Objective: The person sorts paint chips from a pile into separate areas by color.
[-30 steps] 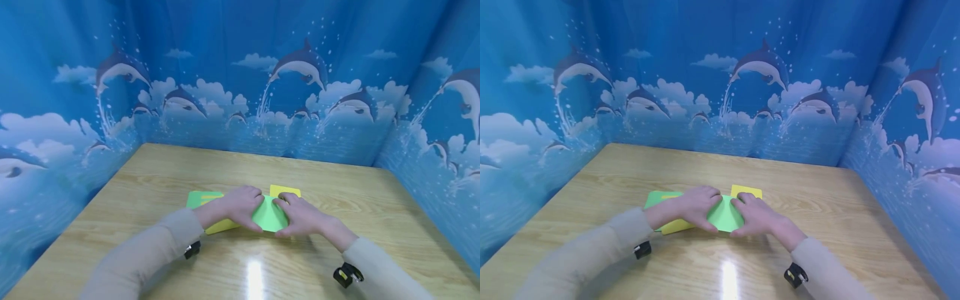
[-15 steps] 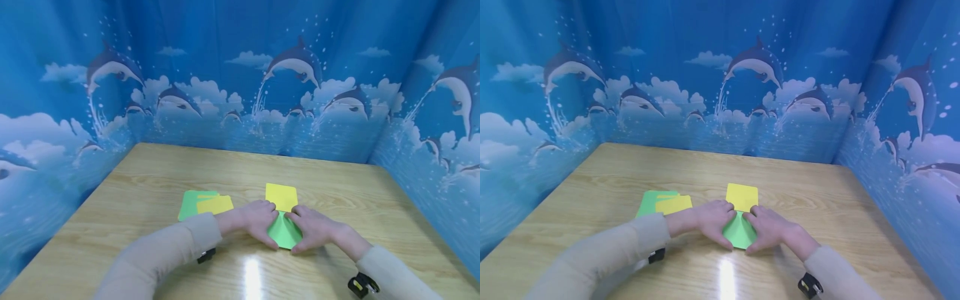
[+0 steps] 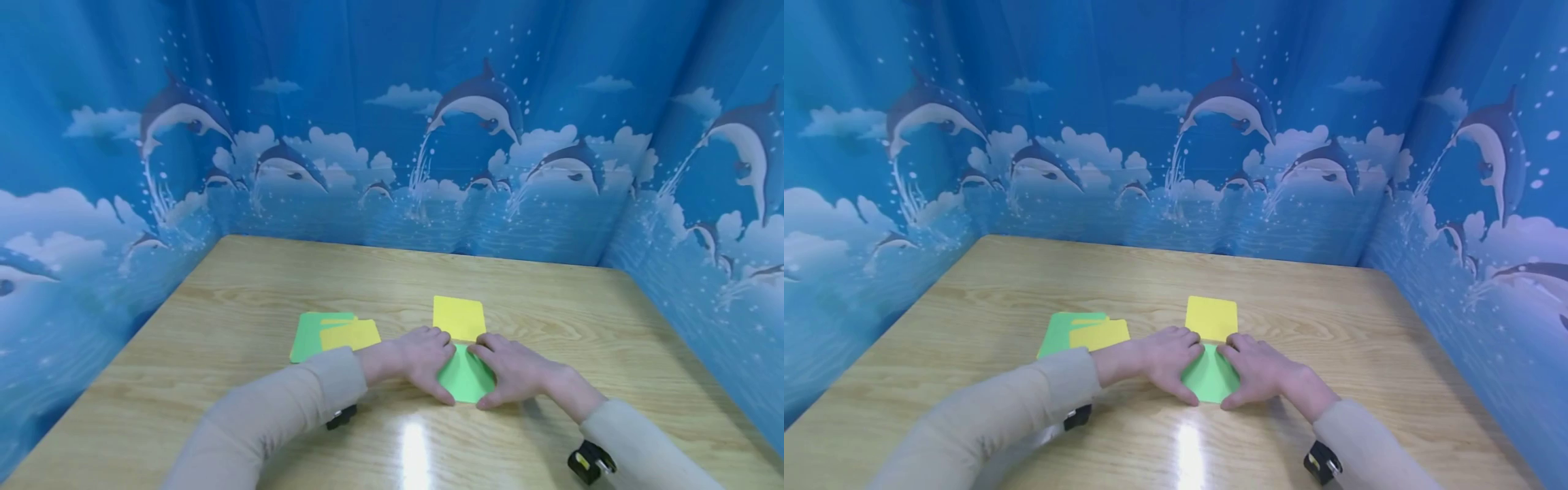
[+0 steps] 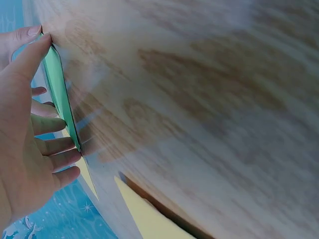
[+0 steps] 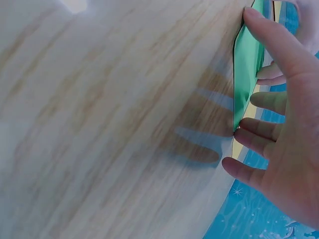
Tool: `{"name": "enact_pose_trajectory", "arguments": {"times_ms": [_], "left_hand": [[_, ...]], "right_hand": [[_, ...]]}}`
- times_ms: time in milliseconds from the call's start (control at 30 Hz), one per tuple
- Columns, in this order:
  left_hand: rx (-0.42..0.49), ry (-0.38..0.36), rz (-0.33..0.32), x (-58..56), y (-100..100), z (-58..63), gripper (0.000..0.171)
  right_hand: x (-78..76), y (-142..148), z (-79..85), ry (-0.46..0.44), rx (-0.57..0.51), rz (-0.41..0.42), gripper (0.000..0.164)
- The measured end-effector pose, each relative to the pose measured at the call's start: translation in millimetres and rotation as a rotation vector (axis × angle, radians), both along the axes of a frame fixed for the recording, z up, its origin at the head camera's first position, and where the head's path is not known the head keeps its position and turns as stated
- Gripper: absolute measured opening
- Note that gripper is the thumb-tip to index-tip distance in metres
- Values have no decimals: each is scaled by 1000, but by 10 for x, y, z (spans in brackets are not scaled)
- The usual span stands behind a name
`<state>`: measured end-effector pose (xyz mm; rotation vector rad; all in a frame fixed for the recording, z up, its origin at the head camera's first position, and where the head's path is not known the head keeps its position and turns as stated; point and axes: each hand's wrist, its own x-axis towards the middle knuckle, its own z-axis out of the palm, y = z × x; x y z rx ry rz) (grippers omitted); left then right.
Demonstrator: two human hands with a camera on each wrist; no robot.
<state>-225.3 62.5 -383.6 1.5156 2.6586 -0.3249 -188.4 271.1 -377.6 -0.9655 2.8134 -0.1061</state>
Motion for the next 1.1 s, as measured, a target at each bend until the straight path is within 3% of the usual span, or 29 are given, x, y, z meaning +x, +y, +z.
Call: {"name": "enact_pose_trajectory", "arguments": {"times_ms": [367, 567, 800, 1100], "left_hand": [[-13, 10, -7, 5, -26, 14, 85], [34, 49, -5, -23, -167, 91, 85], [82, 88, 124, -73, -602, 191, 84], [129, 66, 309, -84, -1162, 140, 85]], "right_hand": [[-33, -25, -4, 29, -1, 10, 92], [-87, -129, 90, 135, -45, 74, 88], [-254, -407, 197, 222, -65, 106, 83], [-434, -811, 216, 166, -105, 145, 80]]}}
